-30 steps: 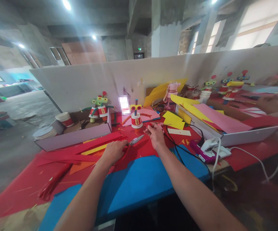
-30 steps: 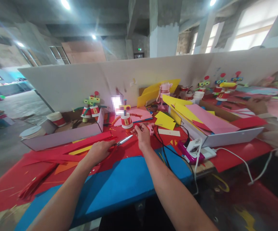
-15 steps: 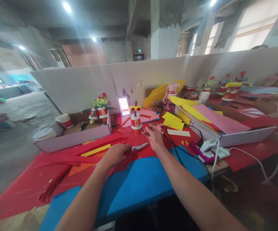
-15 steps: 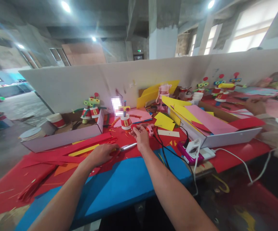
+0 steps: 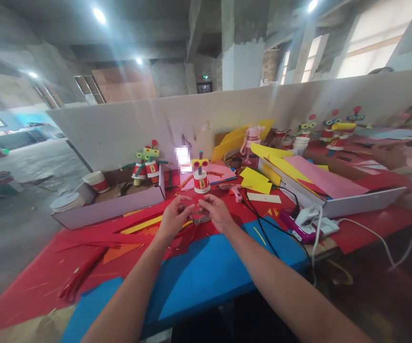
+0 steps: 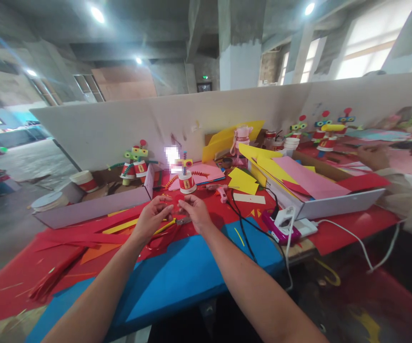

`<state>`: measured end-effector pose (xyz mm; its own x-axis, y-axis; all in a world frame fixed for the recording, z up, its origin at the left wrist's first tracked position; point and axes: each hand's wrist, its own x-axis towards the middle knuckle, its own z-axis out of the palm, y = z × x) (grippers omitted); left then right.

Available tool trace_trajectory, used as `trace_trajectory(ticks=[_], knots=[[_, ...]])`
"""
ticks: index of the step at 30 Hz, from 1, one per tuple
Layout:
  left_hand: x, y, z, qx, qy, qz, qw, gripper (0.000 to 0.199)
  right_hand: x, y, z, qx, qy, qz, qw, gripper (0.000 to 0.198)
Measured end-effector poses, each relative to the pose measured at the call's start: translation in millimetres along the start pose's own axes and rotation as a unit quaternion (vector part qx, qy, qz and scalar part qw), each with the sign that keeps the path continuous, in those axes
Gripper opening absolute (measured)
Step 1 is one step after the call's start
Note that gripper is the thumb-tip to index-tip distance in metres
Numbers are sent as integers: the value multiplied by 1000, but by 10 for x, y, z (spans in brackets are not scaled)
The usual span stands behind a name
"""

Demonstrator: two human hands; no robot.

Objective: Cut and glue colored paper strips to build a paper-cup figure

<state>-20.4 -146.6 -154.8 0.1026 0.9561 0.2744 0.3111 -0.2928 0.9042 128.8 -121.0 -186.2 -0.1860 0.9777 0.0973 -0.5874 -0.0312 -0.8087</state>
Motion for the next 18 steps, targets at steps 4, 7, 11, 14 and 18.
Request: trace_trajectory(ticks=[4,7,11,14,18], knots=[[-1,-20,64,-86,24,-25,996,30,-48,60,39,-17,-23,21,999,42],[-4,-24,92,-122,34,-28,992,32,-59,74,36,-25,-36,18,999,42],[-15,-24,123,-143,53,-31,988,32,-58,64,23,-29,-40,19,999,42],[-18,-33,130,-137,69,-30,988,31,-60,81,33,-33,-30,16,999,43],[-25,-33,116,-114,84,-29,989,30,-108,139,105,-38,-18,11,999,43]])
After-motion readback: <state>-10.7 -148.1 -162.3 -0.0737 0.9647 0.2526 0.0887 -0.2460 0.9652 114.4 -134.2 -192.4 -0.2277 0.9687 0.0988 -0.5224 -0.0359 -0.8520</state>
